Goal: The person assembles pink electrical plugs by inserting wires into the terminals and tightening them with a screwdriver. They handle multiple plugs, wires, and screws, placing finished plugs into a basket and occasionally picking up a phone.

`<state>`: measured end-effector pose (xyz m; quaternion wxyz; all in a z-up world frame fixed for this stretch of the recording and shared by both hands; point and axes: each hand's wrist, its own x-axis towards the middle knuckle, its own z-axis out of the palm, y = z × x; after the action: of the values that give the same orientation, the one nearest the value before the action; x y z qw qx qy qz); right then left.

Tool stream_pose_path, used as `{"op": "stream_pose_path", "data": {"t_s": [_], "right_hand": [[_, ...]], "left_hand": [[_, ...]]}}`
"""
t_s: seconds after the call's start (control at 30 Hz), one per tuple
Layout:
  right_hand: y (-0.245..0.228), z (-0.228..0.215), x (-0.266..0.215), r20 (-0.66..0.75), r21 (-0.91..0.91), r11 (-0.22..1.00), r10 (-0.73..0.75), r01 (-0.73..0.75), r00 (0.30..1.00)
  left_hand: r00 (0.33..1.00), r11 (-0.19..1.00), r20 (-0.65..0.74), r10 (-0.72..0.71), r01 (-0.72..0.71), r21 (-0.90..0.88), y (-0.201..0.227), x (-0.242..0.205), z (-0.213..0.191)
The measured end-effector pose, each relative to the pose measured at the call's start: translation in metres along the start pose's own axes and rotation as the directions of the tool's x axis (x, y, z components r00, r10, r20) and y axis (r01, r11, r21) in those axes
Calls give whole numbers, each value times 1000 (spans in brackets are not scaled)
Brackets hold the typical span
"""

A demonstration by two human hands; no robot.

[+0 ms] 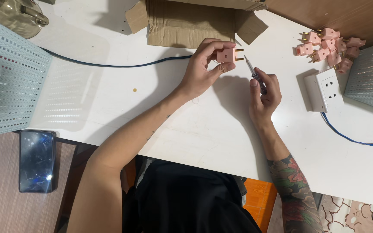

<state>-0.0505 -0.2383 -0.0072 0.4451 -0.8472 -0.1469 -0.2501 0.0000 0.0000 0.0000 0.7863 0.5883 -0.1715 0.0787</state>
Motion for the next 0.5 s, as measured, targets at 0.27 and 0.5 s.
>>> {"op": "stream_pose_path", "data": {"t_s": [0.27,0.5], "right_hand": [[-7,-1,4,17,90,987,135,-136,991],[-5,-2,2,16,14,992,125,-125,992]], "left_hand": [[998,989,-47,42,-35,145,10,1,-1],[996,996,4,-90,90,5,10,0,-3]]}}
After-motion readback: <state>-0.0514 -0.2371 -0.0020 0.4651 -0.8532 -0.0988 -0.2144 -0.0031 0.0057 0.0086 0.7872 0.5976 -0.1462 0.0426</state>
